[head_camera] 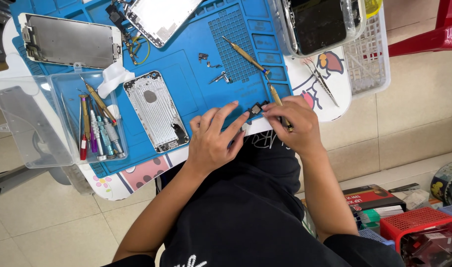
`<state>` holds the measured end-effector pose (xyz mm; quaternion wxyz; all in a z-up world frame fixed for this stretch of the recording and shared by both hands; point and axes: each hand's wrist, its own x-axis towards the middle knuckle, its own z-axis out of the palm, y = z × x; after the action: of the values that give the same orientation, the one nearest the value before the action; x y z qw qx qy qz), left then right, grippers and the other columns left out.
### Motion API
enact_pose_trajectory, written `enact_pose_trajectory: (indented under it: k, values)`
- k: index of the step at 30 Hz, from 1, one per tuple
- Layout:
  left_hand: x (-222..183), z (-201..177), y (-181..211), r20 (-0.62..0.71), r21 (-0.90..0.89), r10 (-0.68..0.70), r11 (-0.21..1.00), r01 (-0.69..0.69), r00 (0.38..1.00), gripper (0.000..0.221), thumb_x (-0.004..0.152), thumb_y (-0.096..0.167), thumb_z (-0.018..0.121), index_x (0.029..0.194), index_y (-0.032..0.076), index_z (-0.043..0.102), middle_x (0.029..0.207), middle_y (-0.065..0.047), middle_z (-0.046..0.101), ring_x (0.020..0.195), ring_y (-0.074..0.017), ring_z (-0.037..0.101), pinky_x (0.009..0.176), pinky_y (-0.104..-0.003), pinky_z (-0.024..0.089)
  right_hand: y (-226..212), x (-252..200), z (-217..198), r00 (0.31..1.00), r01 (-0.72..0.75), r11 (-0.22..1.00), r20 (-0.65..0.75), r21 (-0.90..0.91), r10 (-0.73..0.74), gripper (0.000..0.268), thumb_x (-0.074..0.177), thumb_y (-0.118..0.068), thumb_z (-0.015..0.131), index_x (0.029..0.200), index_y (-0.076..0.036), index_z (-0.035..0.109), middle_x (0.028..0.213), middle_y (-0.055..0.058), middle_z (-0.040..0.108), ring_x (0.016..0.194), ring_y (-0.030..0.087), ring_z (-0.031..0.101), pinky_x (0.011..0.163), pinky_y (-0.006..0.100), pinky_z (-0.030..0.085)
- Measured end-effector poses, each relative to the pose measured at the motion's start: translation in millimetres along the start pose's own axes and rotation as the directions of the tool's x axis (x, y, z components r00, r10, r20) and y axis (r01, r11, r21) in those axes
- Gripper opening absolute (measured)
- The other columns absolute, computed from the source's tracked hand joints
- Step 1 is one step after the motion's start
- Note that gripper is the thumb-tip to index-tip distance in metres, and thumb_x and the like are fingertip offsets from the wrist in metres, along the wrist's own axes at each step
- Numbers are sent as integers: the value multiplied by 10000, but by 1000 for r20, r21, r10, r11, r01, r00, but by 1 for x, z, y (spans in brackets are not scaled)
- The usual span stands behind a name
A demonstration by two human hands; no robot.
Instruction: Repairing a mobile phone by reassembling internal components and securing parts with a screwdriver.
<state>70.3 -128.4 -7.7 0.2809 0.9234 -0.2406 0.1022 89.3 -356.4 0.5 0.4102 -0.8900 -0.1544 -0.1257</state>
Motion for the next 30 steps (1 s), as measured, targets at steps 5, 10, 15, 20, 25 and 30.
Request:
enact_pose_trajectory:
  k: [5,10,15,20,25,30]
  values:
    - [-2,1,-1,18,18,18,1000,-19,1000,382,922,265,771,1296,193,733,1454,-32,569,1213,-226,527,960,-409,326,2,20,-11,967,133,991,218,-7,-128,230,813,45,809,984,-62,698,1036,26,768,975,246,695,841,376,535]
    - [-3,3,-2,20,2,20,1000,-20,1000,368,931,266,766,1292,202,737,1460,-30,566,1204,-219,534,951,-409,327,-1,29,-15,950,167,982,281,-83,-137,217,807,6,817,962,-93,700,1021,15,763,1047,248,709,869,388,551]
    - [-4,5,-4,18,2,31,1000,-31,999,366,937,273,761,1296,203,739,1456,-39,565,1199,-225,533,944,-409,326,-6,35,-16,940,170,981,313,-95,-132,215,803,-14,819,976,-92,718,1006,30,754,1029,249,707,858,387,558]
    - [-3,4,-4,16,-4,20,1000,-20,1000,357,943,279,757,1292,207,737,1463,-29,568,1214,-222,535,966,-408,334,-7,38,-17,933,159,986,335,-56,-132,223,826,-21,831,1000,-92,711,1020,30,749,995,232,717,806,364,571]
    - [-3,4,-3,20,-11,18,1000,-18,1000,359,942,276,761,1293,206,737,1459,-29,572,1211,-223,538,963,-411,339,-7,38,-17,932,167,983,337,-72,-133,247,812,-18,835,1012,-100,715,1004,39,742,975,242,716,786,372,568]
    - [-3,4,-3,19,-21,17,1000,-16,1000,360,934,273,762,1286,200,741,1453,-31,573,1206,-224,540,959,-413,341,-5,37,-17,931,166,983,343,-84,-128,264,803,-15,833,1021,-106,715,991,39,738,962,249,716,777,375,566]
